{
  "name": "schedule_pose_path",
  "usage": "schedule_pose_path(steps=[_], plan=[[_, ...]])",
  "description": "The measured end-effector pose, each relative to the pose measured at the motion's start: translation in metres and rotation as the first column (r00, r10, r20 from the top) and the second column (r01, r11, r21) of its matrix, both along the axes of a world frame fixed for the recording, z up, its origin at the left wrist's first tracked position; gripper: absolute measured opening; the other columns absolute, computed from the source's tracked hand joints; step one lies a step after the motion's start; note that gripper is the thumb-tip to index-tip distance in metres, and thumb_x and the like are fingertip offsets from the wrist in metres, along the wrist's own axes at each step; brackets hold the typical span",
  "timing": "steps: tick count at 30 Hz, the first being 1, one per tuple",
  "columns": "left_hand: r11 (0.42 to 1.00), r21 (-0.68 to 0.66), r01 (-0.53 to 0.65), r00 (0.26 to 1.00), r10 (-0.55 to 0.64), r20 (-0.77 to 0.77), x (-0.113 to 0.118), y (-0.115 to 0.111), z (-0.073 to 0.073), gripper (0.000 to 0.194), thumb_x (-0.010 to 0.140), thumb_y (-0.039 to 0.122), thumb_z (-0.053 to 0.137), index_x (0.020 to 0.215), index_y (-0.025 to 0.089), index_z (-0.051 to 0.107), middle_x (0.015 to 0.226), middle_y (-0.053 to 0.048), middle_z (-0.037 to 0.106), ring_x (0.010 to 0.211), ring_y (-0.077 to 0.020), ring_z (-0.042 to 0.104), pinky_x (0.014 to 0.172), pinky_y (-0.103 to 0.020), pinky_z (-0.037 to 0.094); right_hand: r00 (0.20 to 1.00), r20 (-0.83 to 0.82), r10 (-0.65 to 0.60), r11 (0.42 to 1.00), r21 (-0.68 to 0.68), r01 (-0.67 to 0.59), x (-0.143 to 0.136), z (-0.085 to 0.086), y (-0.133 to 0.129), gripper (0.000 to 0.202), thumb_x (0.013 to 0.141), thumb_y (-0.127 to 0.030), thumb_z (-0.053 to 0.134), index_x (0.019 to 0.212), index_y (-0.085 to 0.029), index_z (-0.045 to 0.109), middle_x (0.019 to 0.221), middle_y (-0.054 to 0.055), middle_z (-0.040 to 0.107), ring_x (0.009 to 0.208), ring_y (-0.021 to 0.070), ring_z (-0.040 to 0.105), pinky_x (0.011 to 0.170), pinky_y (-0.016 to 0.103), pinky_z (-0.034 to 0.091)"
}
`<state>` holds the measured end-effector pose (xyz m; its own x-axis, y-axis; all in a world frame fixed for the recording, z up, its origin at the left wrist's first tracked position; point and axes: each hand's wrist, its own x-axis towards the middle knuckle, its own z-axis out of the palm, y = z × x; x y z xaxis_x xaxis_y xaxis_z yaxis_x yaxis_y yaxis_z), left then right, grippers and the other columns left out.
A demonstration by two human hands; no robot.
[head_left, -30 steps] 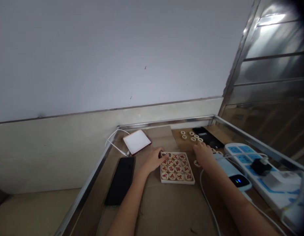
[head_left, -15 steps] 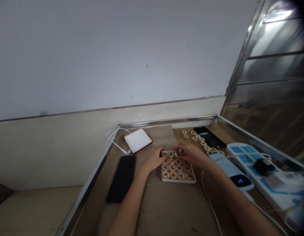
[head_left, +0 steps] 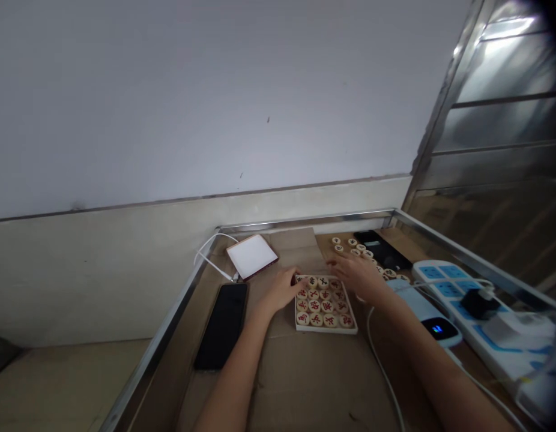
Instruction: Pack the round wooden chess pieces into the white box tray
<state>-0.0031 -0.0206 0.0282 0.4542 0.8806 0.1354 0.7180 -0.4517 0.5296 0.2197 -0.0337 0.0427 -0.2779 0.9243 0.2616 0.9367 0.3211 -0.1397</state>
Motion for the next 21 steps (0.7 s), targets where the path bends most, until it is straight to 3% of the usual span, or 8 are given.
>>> schedule_pose_path(steps=[3,6,10,13,16,21], plan=[[1.0,-0.01,0.0,0.999,0.0,0.038,-0.001,0.001,-0.001,0.038,0.091,0.045,0.032,0.091,0.019,0.058,0.094,-0.006,0.065,0.088,-0.019,0.058,0.077,-0.029,0.042,0.919,0.208,-0.335,0.941,0.126,0.315,0.012,-0.012,-0.004,0.028,0.086,-0.013,0.039,0.097,-0.013,0.065,0.108,0.019,0.062,0.105,0.0315,0.054,0.085,0.049,0.038],[0.999,-0.044,-0.015,0.997,0.018,0.074,-0.004,0.006,-0.004,0.042,0.093,0.04,0.023,0.086,0.018,0.058,0.093,-0.006,0.065,0.089,-0.0189,0.058,0.08,-0.03,0.042,0.814,0.314,-0.489,0.872,0.151,0.465,0.021,-0.026,-0.006,0.031,0.082,-0.006,0.038,0.098,-0.008,0.064,0.112,0.026,0.058,0.101,0.0349,0.057,0.08,0.052,0.042],[0.995,-0.097,0.031,0.987,-0.015,0.16,-0.009,0.014,-0.007,0.036,0.092,0.032,0.026,0.089,0.018,0.06,0.096,-0.005,0.066,0.092,-0.0179,0.059,0.083,-0.028,0.043,0.868,0.294,-0.4,0.915,0.068,0.398,0.023,-0.028,-0.002,0.033,0.081,-0.002,0.035,0.099,-0.007,0.061,0.1,0.024,0.061,0.085,0.0269,0.063,0.071,0.038,0.046],[0.993,-0.119,0.027,0.986,-0.007,0.166,-0.01,0.018,-0.01,0.029,0.089,0.027,0.033,0.092,0.018,0.061,0.1,-0.004,0.066,0.095,-0.0166,0.059,0.086,-0.027,0.043,0.906,0.272,-0.325,0.942,0.014,0.334,0.019,-0.02,0.0,0.03,0.081,-0.002,0.037,0.098,-0.01,0.06,0.1,0.02,0.061,0.087,0.0235,0.062,0.071,0.032,0.045],[0.992,-0.125,0.022,0.988,-0.002,0.158,-0.011,0.019,-0.01,0.027,0.088,0.023,0.035,0.094,0.017,0.061,0.102,-0.004,0.067,0.096,-0.0152,0.059,0.087,-0.026,0.043,0.917,0.268,-0.296,0.947,-0.039,0.317,0.012,-0.014,-0.002,0.02,0.085,-0.011,0.042,0.093,-0.012,0.061,0.097,0.016,0.064,0.091,0.024,0.061,0.075,0.032,0.043],[0.992,-0.126,0.007,0.987,0.013,0.158,-0.011,0.017,-0.008,0.026,0.087,0.021,0.037,0.093,0.017,0.062,0.102,-0.005,0.067,0.095,-0.0159,0.059,0.087,-0.025,0.043,0.923,0.226,-0.311,0.947,-0.012,0.322,0.005,-0.009,-0.004,0.021,0.086,-0.023,0.045,0.096,-0.014,0.061,0.101,0.015,0.064,0.096,0.0279,0.059,0.08,0.039,0.04]])
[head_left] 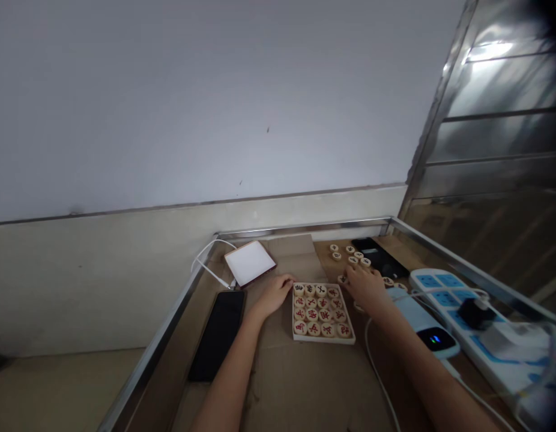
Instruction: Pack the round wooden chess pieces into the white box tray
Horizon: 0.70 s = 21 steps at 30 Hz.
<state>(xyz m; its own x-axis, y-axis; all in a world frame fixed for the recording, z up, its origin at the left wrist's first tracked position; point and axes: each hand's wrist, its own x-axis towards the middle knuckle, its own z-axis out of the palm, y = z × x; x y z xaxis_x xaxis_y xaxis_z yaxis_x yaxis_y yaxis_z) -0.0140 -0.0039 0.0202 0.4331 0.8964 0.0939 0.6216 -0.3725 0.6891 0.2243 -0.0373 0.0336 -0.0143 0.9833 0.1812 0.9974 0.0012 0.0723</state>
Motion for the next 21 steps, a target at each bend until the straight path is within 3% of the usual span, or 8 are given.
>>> schedule_pose_path(steps=[4,10,15,21], plan=[[1.0,-0.006,0.004,1.0,-0.004,0.01,0.0,0.001,-0.001,0.024,0.087,0.022,0.039,0.092,0.016,0.062,0.101,-0.005,0.067,0.095,-0.0159,0.059,0.086,-0.025,0.043,0.989,-0.137,0.05,0.998,0.032,-0.046,0.01,0.011,0.004,0.021,0.083,-0.034,0.05,0.091,-0.02,0.064,0.101,0.009,0.064,0.099,0.026,0.056,0.08,0.038,0.039],[1.0,-0.008,0.004,1.0,-0.004,0.015,0.001,0.003,-0.004,0.024,0.087,0.023,0.04,0.091,0.017,0.063,0.099,-0.005,0.068,0.093,-0.0166,0.06,0.085,-0.026,0.043,0.913,-0.264,0.312,0.942,-0.037,-0.332,0.022,0.017,0.004,0.028,0.075,-0.046,0.06,0.093,-0.025,0.065,0.101,0.005,0.064,0.101,0.0251,0.054,0.085,0.039,0.037],[1.0,-0.002,0.005,1.0,-0.004,0.022,0.001,0.001,-0.001,0.023,0.087,0.021,0.04,0.09,0.016,0.063,0.099,-0.006,0.068,0.093,-0.0162,0.06,0.084,-0.025,0.043,0.906,-0.256,0.336,0.931,-0.058,-0.362,0.015,0.009,0.003,0.031,0.072,-0.05,0.061,0.09,-0.024,0.066,0.098,0.006,0.064,0.1,0.0272,0.054,0.089,0.044,0.035],[1.0,-0.004,0.01,1.0,-0.01,0.018,0.001,-0.001,0.002,0.024,0.087,0.022,0.04,0.092,0.017,0.063,0.1,-0.005,0.067,0.094,-0.0161,0.06,0.085,-0.025,0.043,0.887,-0.303,0.349,0.924,-0.049,-0.38,0.017,0.012,0.003,0.032,0.077,-0.05,0.056,0.097,-0.025,0.062,0.095,0.004,0.065,0.097,0.0236,0.056,0.086,0.039,0.038]])
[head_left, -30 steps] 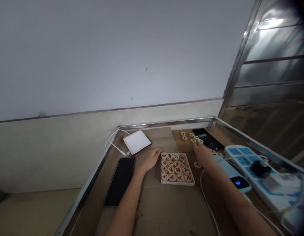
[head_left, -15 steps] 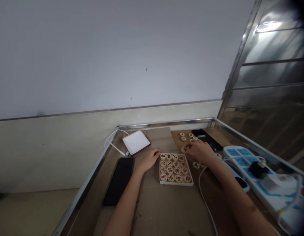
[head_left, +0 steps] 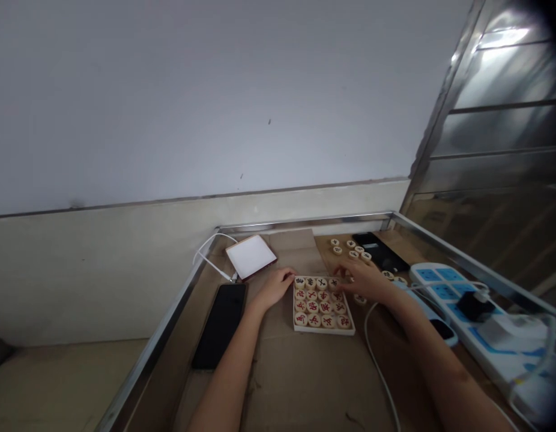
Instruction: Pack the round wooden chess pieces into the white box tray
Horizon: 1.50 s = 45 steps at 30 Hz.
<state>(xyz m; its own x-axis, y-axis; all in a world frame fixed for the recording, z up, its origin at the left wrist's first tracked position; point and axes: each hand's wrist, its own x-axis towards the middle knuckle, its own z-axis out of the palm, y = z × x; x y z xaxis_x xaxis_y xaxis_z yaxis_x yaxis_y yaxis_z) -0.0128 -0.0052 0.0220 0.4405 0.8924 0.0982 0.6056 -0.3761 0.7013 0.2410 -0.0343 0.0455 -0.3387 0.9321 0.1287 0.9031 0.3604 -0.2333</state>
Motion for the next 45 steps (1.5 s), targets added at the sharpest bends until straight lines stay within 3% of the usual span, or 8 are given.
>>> schedule_pose_path(steps=[8,13,16,19,24,34,41,45], plan=[[1.0,-0.006,0.004,1.0,-0.004,-0.016,-0.001,0.0,0.001,0.025,0.087,0.023,0.04,0.092,0.016,0.063,0.099,-0.006,0.067,0.094,-0.017,0.06,0.084,-0.025,0.044,0.934,0.24,-0.265,0.963,0.008,0.271,0.022,-0.016,0.002,0.028,0.08,-0.029,0.052,0.105,-0.025,0.064,0.111,0.01,0.061,0.1,0.0266,0.057,0.079,0.038,0.041],[1.0,-0.002,0.001,0.999,-0.001,-0.032,-0.001,0.0,0.002,0.024,0.087,0.024,0.041,0.091,0.016,0.063,0.1,-0.006,0.067,0.094,-0.0163,0.06,0.084,-0.025,0.043,0.944,0.224,-0.242,0.969,0.0,0.248,0.02,-0.018,0.005,0.023,0.079,-0.017,0.053,0.098,-0.02,0.066,0.1,0.01,0.066,0.091,0.0214,0.062,0.075,0.029,0.041],[1.0,0.001,0.006,0.999,-0.006,-0.034,-0.001,-0.001,0.003,0.024,0.087,0.024,0.04,0.092,0.016,0.062,0.1,-0.006,0.067,0.093,-0.0159,0.059,0.084,-0.026,0.043,0.952,0.167,-0.256,0.966,0.091,0.244,0.007,-0.002,0.002,0.02,0.082,-0.031,0.053,0.093,-0.021,0.067,0.096,0.009,0.067,0.091,0.0222,0.061,0.077,0.031,0.041],[1.0,0.003,0.0,0.999,0.001,-0.037,-0.001,-0.001,0.004,0.024,0.087,0.024,0.041,0.092,0.015,0.063,0.099,-0.007,0.067,0.092,-0.0169,0.059,0.083,-0.027,0.044,0.991,-0.037,-0.131,0.985,0.11,0.135,-0.013,0.012,-0.002,0.026,0.081,-0.042,0.055,0.096,-0.025,0.065,0.097,0.005,0.067,0.088,0.0194,0.061,0.078,0.029,0.042],[1.0,-0.006,-0.004,0.999,0.003,-0.047,-0.001,-0.001,0.004,0.023,0.086,0.024,0.043,0.092,0.015,0.063,0.099,-0.006,0.068,0.093,-0.0177,0.06,0.083,-0.026,0.044,0.935,-0.199,0.293,0.956,0.074,-0.284,-0.053,0.016,-0.014,0.025,0.08,-0.036,0.058,0.103,-0.025,0.064,0.103,0.004,0.063,0.094,0.0174,0.058,0.084,0.028,0.042],[1.0,-0.009,0.0,1.0,0.0,-0.025,-0.002,0.0,0.003,0.024,0.085,0.022,0.043,0.093,0.015,0.064,0.099,-0.007,0.068,0.093,-0.0178,0.059,0.085,-0.026,0.043,0.951,-0.044,0.306,0.949,0.095,-0.301,-0.072,0.0,-0.019,0.025,0.08,-0.024,0.057,0.104,-0.022,0.059,0.108,0.006,0.059,0.101,0.0203,0.054,0.088,0.036,0.037],[1.0,0.0,0.01,1.0,-0.01,-0.022,-0.003,0.0,0.004,0.025,0.086,0.024,0.042,0.092,0.013,0.064,0.097,-0.008,0.068,0.09,-0.0184,0.06,0.082,-0.027,0.044,0.997,-0.008,0.08,0.997,-0.016,-0.08,-0.024,0.013,-0.014,0.016,0.076,-0.03,0.059,0.089,-0.023,0.064,0.095,0.004,0.063,0.093,0.0216,0.057,0.081,0.033,0.039],[1.0,-0.008,-0.003,0.999,0.003,-0.033,-0.003,-0.001,0.005,0.023,0.086,0.023,0.043,0.091,0.015,0.064,0.096,-0.006,0.068,0.089,-0.017,0.06,0.081,-0.026,0.044,0.994,0.099,-0.041,0.981,-0.185,0.059,0.021,0.001,-0.012,0.031,0.063,-0.022,0.064,0.094,-0.023,0.065,0.093,0.003,0.067,0.085,0.023,0.061,0.071,0.031,0.042]])
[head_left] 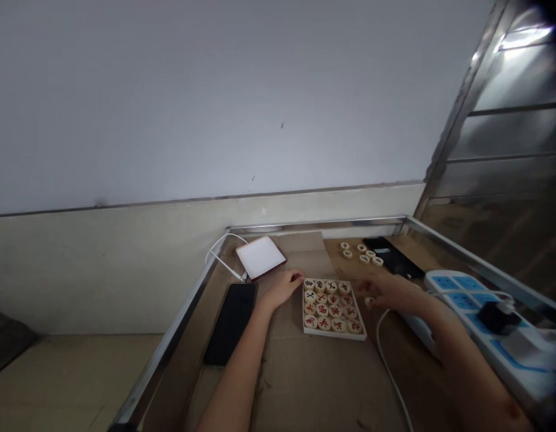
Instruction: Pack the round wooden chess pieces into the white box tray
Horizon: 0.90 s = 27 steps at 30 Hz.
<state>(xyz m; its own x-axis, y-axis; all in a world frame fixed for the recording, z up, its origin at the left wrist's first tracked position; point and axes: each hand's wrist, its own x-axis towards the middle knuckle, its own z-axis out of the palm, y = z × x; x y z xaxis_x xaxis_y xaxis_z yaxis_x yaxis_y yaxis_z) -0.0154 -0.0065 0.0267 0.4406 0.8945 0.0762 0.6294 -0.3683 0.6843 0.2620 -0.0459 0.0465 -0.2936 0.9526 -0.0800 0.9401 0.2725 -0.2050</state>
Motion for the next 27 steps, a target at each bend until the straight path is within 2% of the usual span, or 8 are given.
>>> schedule_pose_path(steps=[4,6,8,11,14,19,23,27], plan=[[1.0,0.007,-0.015,1.0,0.015,-0.015,0.0,0.0,0.001,0.022,0.086,0.024,0.043,0.09,0.015,0.064,0.096,-0.005,0.068,0.089,-0.0169,0.06,0.081,-0.026,0.044,0.995,0.081,-0.061,0.998,-0.019,0.063,0.011,-0.014,-0.001,0.021,0.062,-0.02,0.064,0.083,-0.022,0.067,0.085,0.006,0.068,0.079,0.0242,0.062,0.063,0.031,0.04],[1.0,0.01,-0.013,1.0,0.014,-0.015,-0.001,0.0,0.0,0.023,0.086,0.024,0.043,0.09,0.016,0.064,0.095,-0.005,0.068,0.088,-0.0168,0.06,0.08,-0.025,0.043,0.992,0.095,-0.086,0.996,0.017,0.084,0.005,-0.015,0.0,0.013,0.066,-0.023,0.062,0.079,-0.022,0.067,0.082,0.008,0.068,0.076,0.0255,0.062,0.061,0.032,0.039],[1.0,0.012,-0.012,1.0,0.012,-0.007,-0.001,0.001,-0.001,0.023,0.086,0.024,0.043,0.09,0.015,0.064,0.094,-0.006,0.068,0.087,-0.0169,0.06,0.079,-0.025,0.044,0.996,0.052,-0.077,0.996,0.057,0.074,-0.003,-0.01,0.001,0.014,0.07,-0.028,0.06,0.081,-0.021,0.067,0.084,0.009,0.068,0.079,0.0266,0.062,0.065,0.034,0.041],[1.0,0.016,-0.017,1.0,0.017,0.006,-0.002,0.002,-0.003,0.023,0.085,0.023,0.044,0.089,0.014,0.064,0.095,-0.006,0.068,0.088,-0.0174,0.06,0.079,-0.025,0.043,0.995,-0.096,0.003,0.994,0.108,0.007,-0.013,0.002,0.005,0.024,0.075,-0.037,0.058,0.09,-0.021,0.067,0.09,0.008,0.066,0.086,0.0241,0.06,0.074,0.033,0.043],[1.0,0.016,-0.02,1.0,0.02,0.016,-0.001,0.001,-0.003,0.023,0.086,0.023,0.044,0.089,0.014,0.064,0.096,-0.007,0.068,0.089,-0.0176,0.06,0.08,-0.025,0.043,0.966,-0.238,0.098,0.991,0.115,-0.072,-0.026,0.012,0.005,0.025,0.074,-0.038,0.061,0.093,-0.023,0.066,0.092,0.005,0.063,0.085,0.0202,0.059,0.077,0.031,0.044],[1.0,-0.008,-0.019,0.999,0.02,0.032,-0.003,0.003,-0.004,0.024,0.087,0.026,0.041,0.089,0.016,0.064,0.094,-0.006,0.068,0.088,-0.0165,0.059,0.081,-0.026,0.044,0.868,-0.405,0.288,0.958,0.119,-0.262,-0.06,0.01,-0.002,0.025,0.072,-0.035,0.066,0.095,-0.025,0.068,0.1,0.005,0.058,0.093,0.0191,0.056,0.084,0.029,0.043],[0.984,-0.166,-0.057,0.988,0.079,0.131,-0.01,0.006,-0.006,0.031,0.089,0.021,0.035,0.109,0.015,0.057,0.086,-0.005,0.067,0.077,-0.0145,0.059,0.076,-0.027,0.047,0.884,-0.372,0.281,0.959,0.076,-0.273,-0.073,0.005,-0.003,0.026,0.073,-0.031,0.064,0.097,-0.024,0.068,0.096,0.004,0.061,0.086,0.0181,0.058,0.078,0.028,0.043],[0.97,-0.241,0.022,0.979,0.029,0.204,-0.016,0.004,-0.004,0.047,0.083,0.034,0.051,0.125,0.011,0.046,0.095,-0.008,0.064,0.087,-0.0172,0.058,0.082,-0.031,0.045,0.921,-0.292,0.259,0.965,0.125,-0.231,-0.069,0.004,-0.003,0.024,0.075,-0.032,0.062,0.098,-0.025,0.067,0.094,0.003,0.064,0.087,0.0194,0.058,0.078,0.03,0.041]])
